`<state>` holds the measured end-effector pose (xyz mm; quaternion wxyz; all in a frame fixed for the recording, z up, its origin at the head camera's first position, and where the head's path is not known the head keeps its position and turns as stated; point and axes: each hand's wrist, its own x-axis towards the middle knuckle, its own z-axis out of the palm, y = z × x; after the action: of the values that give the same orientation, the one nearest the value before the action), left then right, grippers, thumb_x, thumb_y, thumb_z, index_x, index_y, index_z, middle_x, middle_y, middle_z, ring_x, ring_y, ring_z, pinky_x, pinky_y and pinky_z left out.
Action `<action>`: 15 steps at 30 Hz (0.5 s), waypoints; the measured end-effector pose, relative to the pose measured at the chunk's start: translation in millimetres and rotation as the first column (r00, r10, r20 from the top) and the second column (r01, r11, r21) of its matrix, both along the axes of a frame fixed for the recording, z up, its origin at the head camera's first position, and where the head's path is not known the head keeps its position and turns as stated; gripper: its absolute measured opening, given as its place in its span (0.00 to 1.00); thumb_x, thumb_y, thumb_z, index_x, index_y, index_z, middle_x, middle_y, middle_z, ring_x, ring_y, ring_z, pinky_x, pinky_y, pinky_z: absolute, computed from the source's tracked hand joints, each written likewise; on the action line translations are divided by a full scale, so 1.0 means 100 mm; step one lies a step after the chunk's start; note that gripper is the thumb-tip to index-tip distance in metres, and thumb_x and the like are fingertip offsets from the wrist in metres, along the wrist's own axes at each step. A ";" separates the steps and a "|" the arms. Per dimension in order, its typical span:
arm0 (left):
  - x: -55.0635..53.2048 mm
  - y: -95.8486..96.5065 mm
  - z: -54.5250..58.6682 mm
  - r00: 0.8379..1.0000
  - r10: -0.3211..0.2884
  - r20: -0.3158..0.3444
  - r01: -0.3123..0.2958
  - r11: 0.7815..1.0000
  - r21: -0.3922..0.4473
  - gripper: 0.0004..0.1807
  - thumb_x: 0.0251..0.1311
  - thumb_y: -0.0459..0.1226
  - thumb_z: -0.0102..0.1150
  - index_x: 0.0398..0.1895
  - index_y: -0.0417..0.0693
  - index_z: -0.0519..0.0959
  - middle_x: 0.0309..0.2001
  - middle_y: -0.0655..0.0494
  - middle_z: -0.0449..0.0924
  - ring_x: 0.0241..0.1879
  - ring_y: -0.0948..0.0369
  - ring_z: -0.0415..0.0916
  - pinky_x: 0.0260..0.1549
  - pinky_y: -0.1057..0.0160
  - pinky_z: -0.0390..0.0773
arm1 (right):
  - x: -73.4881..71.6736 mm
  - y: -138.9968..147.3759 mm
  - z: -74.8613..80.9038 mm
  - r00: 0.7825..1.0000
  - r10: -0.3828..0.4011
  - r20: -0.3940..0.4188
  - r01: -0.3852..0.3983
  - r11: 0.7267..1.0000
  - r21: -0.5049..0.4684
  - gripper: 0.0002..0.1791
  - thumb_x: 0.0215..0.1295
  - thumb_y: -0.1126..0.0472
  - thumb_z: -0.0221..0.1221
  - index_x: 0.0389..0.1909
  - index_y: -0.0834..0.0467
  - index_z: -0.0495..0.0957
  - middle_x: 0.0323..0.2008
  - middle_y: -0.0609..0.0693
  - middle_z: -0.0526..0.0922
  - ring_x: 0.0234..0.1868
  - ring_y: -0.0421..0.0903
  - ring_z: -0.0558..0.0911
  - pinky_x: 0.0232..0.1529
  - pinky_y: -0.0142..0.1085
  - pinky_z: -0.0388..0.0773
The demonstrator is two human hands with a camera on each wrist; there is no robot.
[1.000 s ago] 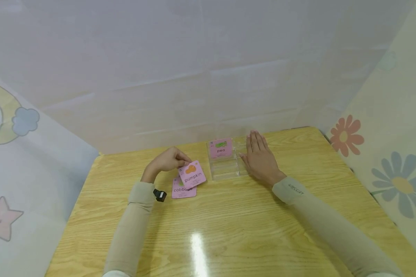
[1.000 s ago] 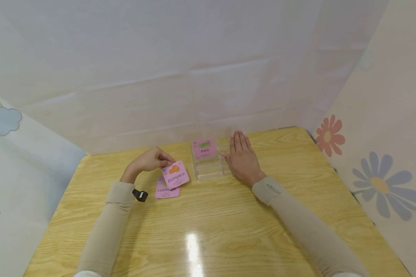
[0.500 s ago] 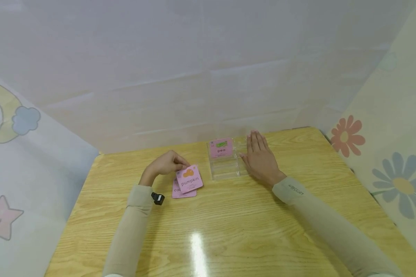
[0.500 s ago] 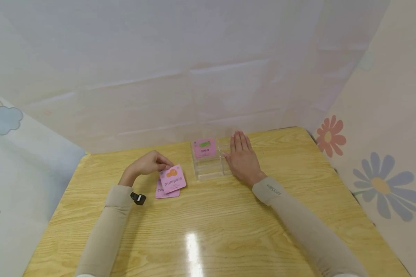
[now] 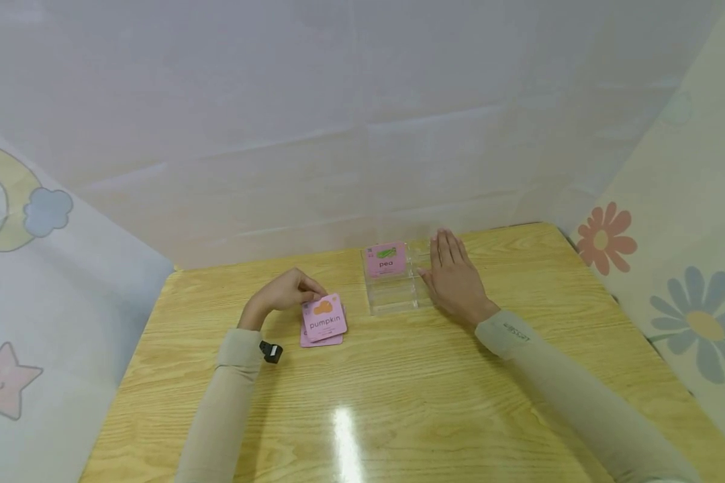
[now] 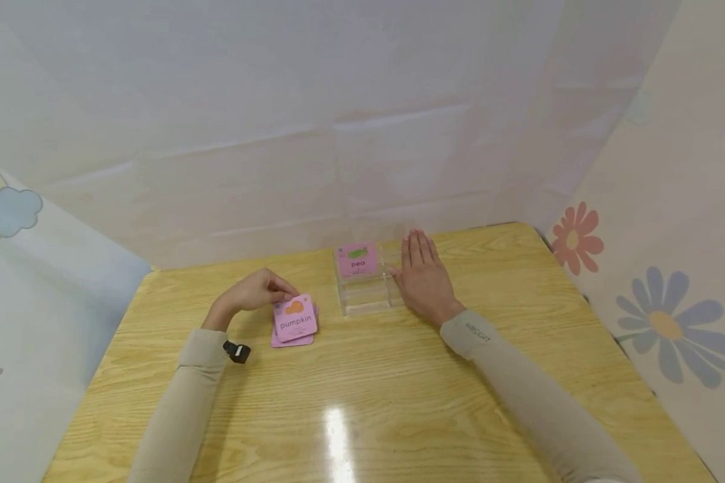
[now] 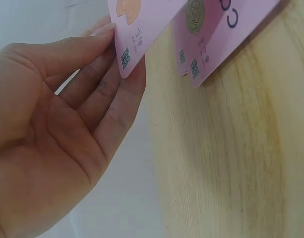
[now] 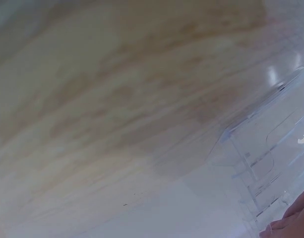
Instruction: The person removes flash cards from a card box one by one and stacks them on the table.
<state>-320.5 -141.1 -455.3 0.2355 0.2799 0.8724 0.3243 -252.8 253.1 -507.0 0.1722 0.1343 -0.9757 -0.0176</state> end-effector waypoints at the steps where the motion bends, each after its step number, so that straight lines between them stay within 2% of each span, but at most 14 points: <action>1: 0.00 0.00 -0.01 1.000 -0.001 -0.002 0.001 1.000 0.000 0.14 0.71 0.28 0.57 0.52 0.42 0.89 0.55 0.43 0.89 0.49 0.58 0.85 0.48 0.63 0.85 | 0.00 0.00 0.00 1.000 0.001 -0.002 -0.001 1.000 0.000 0.42 0.84 0.44 0.43 0.80 0.76 0.49 0.82 0.74 0.47 0.85 0.67 0.49 0.87 0.57 0.46; 4: 0.00 0.00 -0.02 1.000 -0.003 -0.002 0.003 1.000 -0.001 0.14 0.71 0.28 0.57 0.51 0.42 0.90 0.55 0.44 0.89 0.49 0.59 0.84 0.48 0.64 0.84 | 0.01 0.00 0.01 1.000 0.005 -0.014 -0.005 1.000 0.003 0.43 0.84 0.44 0.44 0.79 0.77 0.49 0.82 0.75 0.48 0.85 0.68 0.50 0.86 0.57 0.47; 10: 0.02 -0.01 -0.05 1.000 -0.002 0.025 0.002 1.000 -0.007 0.14 0.72 0.28 0.56 0.52 0.42 0.89 0.57 0.43 0.88 0.51 0.58 0.84 0.50 0.63 0.85 | 0.00 -0.01 0.01 0.999 0.010 -0.049 -0.009 1.000 0.018 0.42 0.83 0.44 0.46 0.77 0.77 0.55 0.81 0.75 0.52 0.84 0.68 0.52 0.86 0.57 0.49; 15: 0.03 -0.03 -0.07 0.999 0.007 0.032 -0.006 1.000 -0.010 0.14 0.71 0.28 0.57 0.51 0.42 0.90 0.56 0.43 0.88 0.50 0.59 0.84 0.50 0.63 0.84 | 0.00 -0.01 0.00 0.999 0.010 -0.048 -0.009 1.000 0.012 0.42 0.83 0.44 0.46 0.78 0.77 0.54 0.81 0.75 0.52 0.84 0.68 0.52 0.86 0.56 0.49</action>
<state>-317.8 -144.3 -462.5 0.2498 0.2706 0.8709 0.3254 -252.6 252.5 -506.8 0.1950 0.1395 -0.9705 -0.0256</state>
